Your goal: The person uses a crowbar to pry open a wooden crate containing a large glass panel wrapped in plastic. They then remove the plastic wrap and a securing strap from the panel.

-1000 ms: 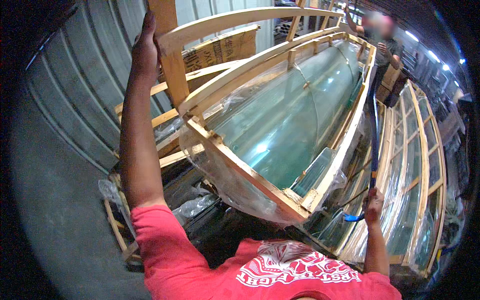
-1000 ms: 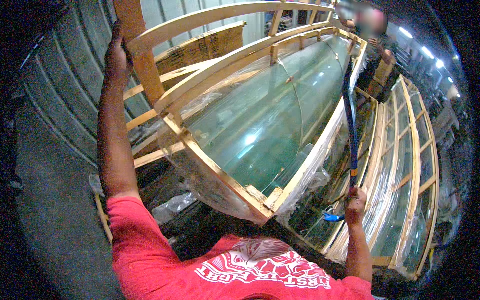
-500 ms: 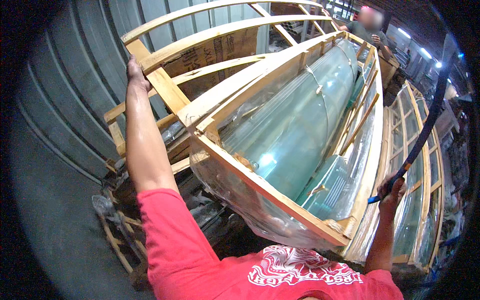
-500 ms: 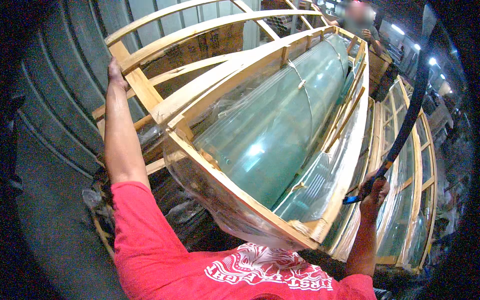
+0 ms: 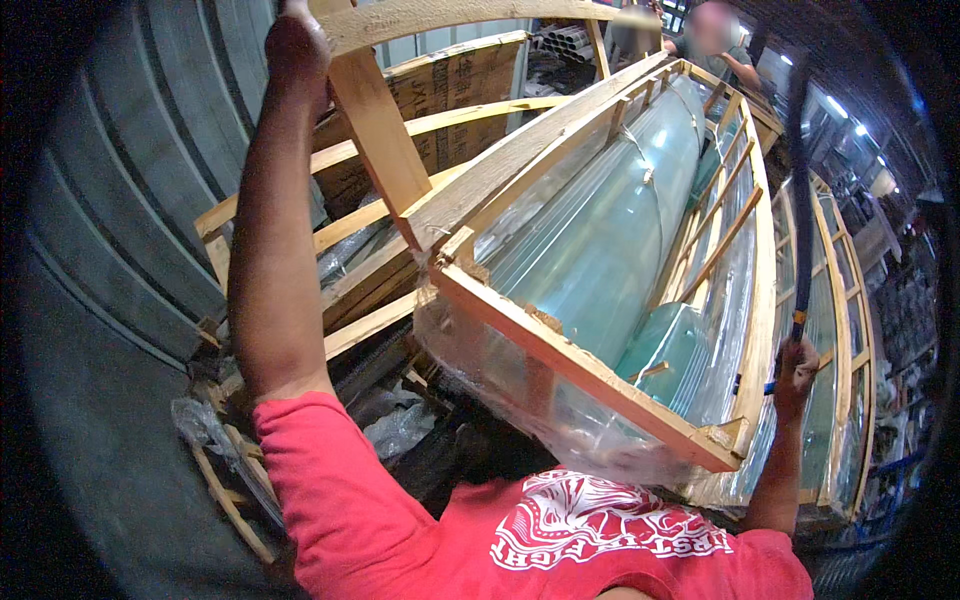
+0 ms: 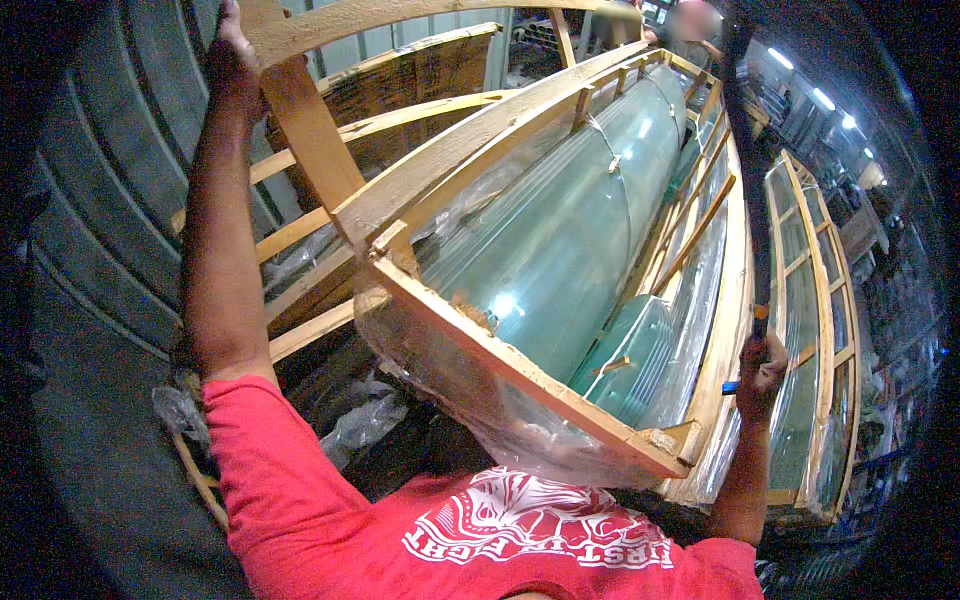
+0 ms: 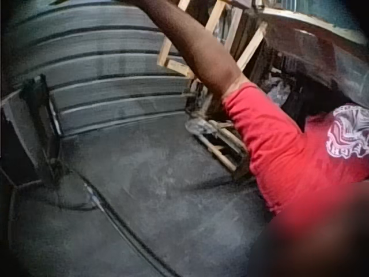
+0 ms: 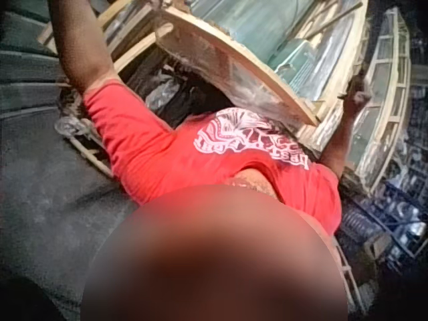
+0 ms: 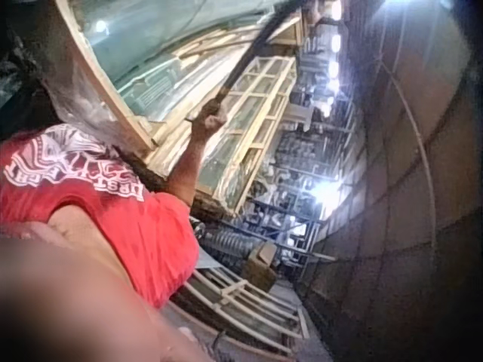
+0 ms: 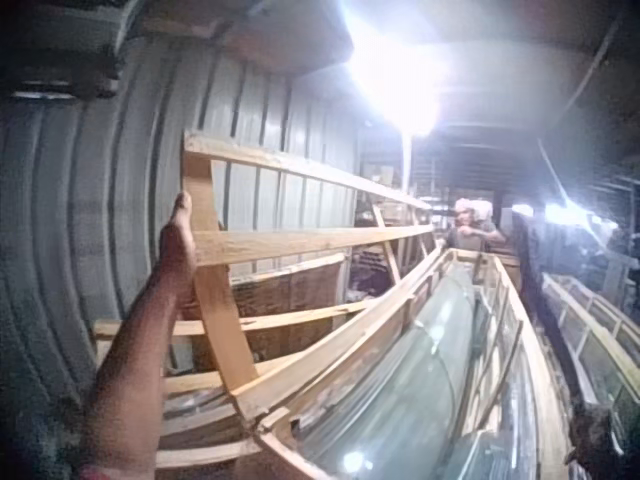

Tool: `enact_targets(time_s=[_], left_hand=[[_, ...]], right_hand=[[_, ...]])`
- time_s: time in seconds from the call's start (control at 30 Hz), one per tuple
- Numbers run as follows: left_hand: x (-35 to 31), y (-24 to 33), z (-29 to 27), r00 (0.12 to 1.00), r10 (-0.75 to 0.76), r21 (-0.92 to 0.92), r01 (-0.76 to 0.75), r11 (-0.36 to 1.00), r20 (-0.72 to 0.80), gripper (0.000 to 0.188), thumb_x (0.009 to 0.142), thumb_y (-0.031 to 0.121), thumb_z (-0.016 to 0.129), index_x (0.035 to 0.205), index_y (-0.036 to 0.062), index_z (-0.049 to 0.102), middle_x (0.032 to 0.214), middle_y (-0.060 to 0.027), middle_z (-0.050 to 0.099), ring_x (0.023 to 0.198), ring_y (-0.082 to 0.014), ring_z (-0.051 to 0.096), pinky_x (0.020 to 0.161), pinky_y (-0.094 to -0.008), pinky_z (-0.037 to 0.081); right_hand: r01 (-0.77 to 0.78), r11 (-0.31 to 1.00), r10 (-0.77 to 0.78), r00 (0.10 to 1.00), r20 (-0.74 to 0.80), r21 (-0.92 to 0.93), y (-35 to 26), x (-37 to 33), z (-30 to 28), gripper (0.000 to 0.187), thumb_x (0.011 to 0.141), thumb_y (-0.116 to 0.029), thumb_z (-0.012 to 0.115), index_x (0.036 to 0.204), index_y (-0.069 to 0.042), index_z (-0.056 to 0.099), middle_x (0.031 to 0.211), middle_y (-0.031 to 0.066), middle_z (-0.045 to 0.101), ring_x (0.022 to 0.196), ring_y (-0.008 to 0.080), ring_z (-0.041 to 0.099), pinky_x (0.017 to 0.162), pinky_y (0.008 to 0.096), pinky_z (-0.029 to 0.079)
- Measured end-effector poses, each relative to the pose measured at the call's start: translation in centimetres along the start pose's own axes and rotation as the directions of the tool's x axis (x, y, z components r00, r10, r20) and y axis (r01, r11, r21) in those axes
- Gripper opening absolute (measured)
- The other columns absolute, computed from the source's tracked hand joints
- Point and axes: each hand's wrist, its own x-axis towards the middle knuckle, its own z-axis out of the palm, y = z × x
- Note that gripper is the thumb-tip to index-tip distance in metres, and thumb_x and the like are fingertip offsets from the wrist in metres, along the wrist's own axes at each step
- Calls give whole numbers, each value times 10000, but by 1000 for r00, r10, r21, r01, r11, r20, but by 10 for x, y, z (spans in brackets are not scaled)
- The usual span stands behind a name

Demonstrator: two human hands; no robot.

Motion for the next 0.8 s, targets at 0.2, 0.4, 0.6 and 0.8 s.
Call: enact_targets(time_s=[0.2,0.4,0.6,0.8], left_hand=[[11,-13,-5,907,388,237,-346,908,-164,767,1002,591,386,1318,-94,529,1306,-212,582,1212,-310,534,1042,-379,396],[-27,18,14,987,161,391,-138,910,-26,812,991,636,351,1298,-89,550,1322,-248,577,1251,-308,528,1044,-388,397],[-23,19,28,963,270,438,-239,867,-11,677,1017,578,292,1264,-8,523,880,-206,629,817,-338,646,751,-477,485],[-12,23,37,965,255,393,-257,883,60,716,1013,607,276,1142,-23,591,814,-251,644,781,-358,650,779,-467,484]], right_hand=[[369,813,-283,926,249,-450,-65,43,-51,655,911,-650,543,661,-54,441,529,102,387,482,292,448,497,410,331],[547,641,-344,831,436,-538,-127,79,-61,553,857,-562,653,698,-58,492,552,160,485,547,423,527,541,487,401],[556,594,-292,823,487,-582,-137,97,-46,484,855,-527,674,693,-81,582,551,166,544,568,407,600,540,490,446],[463,535,-170,878,447,-706,-134,158,-36,457,876,-523,656,755,-83,665,613,158,616,599,367,648,583,472,511]])
